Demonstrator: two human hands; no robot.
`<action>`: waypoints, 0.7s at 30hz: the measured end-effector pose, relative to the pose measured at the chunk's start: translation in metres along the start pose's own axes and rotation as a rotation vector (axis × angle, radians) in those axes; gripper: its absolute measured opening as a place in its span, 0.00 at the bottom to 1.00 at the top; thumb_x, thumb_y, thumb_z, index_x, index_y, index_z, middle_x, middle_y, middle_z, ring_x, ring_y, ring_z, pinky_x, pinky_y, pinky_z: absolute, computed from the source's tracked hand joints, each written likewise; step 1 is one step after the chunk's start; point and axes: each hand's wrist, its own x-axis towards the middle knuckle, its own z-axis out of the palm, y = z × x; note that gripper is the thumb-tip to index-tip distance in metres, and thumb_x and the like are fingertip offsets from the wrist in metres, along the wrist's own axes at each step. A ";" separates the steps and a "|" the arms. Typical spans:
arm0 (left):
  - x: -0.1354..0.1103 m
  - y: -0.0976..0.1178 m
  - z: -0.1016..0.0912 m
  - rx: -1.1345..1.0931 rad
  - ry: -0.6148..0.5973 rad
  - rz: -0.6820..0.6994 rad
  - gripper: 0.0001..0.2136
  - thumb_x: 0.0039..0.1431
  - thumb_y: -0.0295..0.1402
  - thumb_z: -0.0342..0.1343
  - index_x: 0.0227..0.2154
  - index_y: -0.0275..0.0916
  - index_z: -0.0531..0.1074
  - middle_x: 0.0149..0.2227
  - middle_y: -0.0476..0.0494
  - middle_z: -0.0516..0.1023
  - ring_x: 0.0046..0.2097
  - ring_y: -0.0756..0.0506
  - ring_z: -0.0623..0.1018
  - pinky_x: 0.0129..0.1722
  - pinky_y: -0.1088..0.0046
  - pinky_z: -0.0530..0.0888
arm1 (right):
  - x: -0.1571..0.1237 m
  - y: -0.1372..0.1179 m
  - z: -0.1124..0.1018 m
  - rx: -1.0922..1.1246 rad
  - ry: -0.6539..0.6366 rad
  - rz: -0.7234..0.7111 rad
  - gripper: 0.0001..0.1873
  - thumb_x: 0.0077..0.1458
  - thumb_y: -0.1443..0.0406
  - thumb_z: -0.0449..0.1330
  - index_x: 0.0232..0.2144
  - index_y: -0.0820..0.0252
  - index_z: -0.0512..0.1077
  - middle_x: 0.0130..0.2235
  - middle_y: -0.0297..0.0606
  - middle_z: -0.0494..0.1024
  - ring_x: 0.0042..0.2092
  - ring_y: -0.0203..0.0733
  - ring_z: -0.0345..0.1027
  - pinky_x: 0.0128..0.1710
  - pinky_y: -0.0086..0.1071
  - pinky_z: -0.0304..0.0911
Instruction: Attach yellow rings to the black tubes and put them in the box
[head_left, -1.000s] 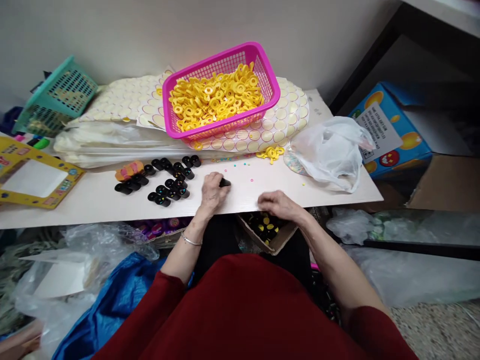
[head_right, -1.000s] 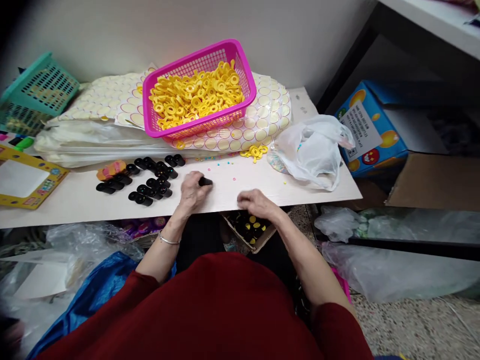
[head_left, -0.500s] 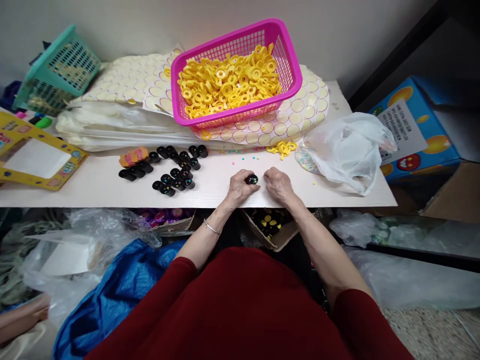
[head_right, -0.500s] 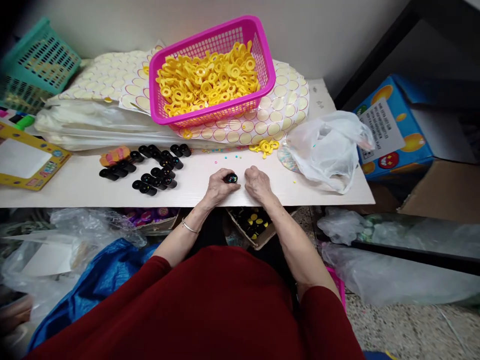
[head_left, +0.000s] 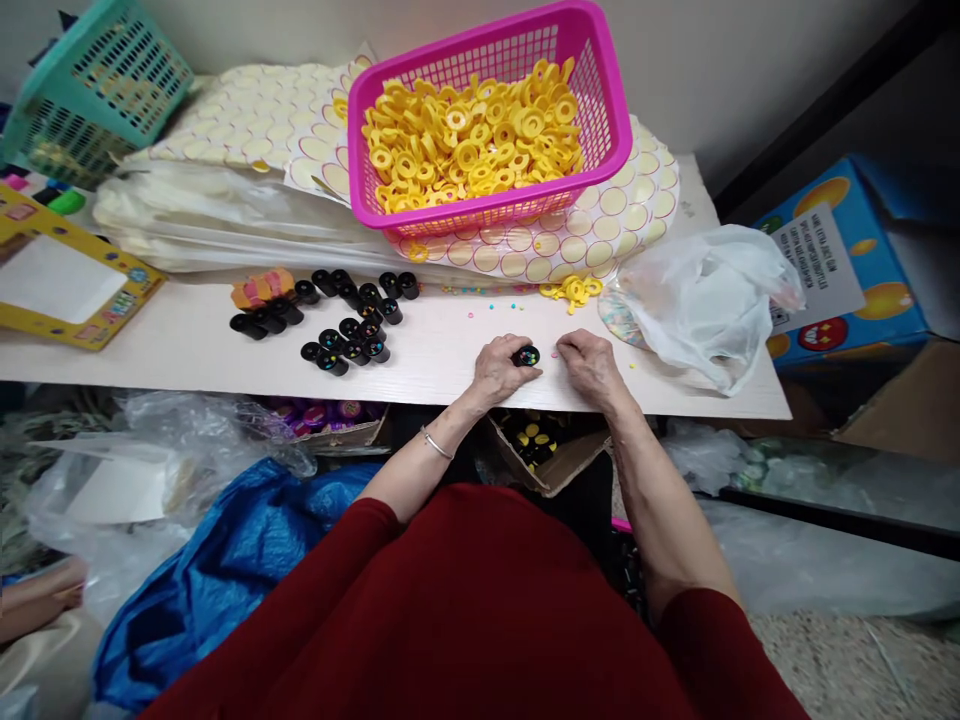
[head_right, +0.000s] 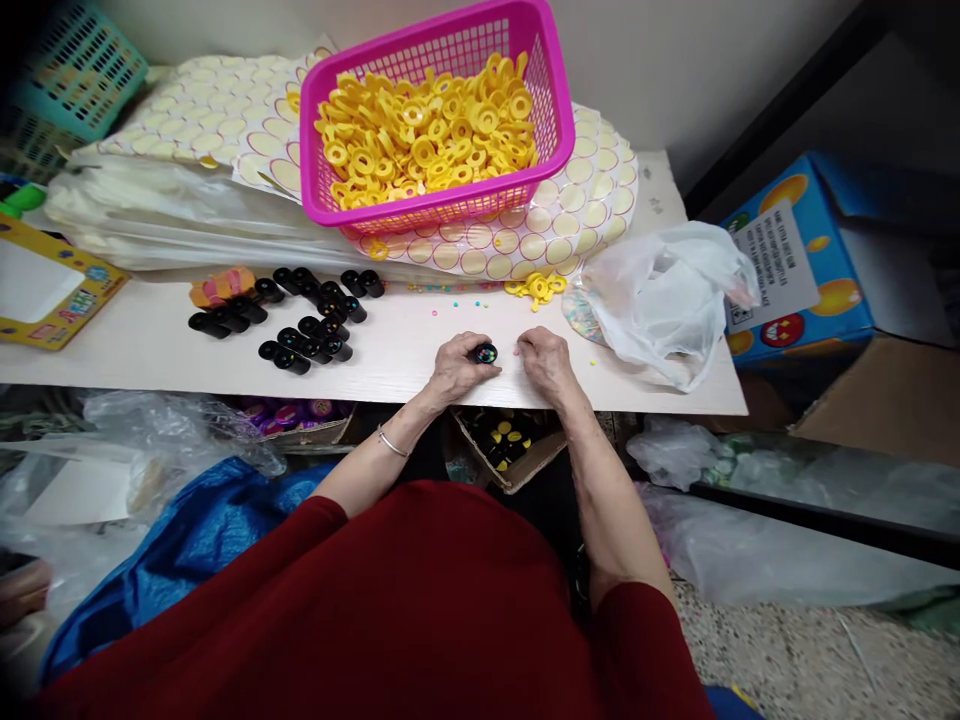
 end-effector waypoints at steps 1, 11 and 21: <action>0.000 0.000 0.000 0.008 -0.004 -0.006 0.19 0.37 0.32 0.68 0.37 0.39 0.75 0.35 0.48 0.75 0.38 0.47 0.72 0.40 0.69 0.70 | -0.001 0.001 0.001 0.012 0.004 -0.007 0.11 0.53 0.66 0.51 0.31 0.61 0.74 0.34 0.40 0.74 0.37 0.42 0.67 0.40 0.34 0.61; -0.001 0.003 0.001 0.083 -0.001 0.064 0.11 0.43 0.37 0.65 0.31 0.41 0.75 0.30 0.50 0.74 0.35 0.48 0.71 0.38 0.70 0.68 | -0.012 -0.027 0.006 0.102 0.136 -0.128 0.08 0.54 0.67 0.52 0.29 0.57 0.72 0.32 0.38 0.70 0.36 0.42 0.65 0.40 0.34 0.62; -0.003 0.009 -0.004 0.128 -0.006 0.089 0.05 0.47 0.33 0.60 0.29 0.41 0.75 0.29 0.49 0.73 0.35 0.47 0.70 0.38 0.69 0.68 | -0.011 -0.052 -0.002 -0.300 -0.060 -0.228 0.13 0.58 0.68 0.48 0.30 0.61 0.73 0.34 0.41 0.71 0.37 0.42 0.63 0.34 0.32 0.55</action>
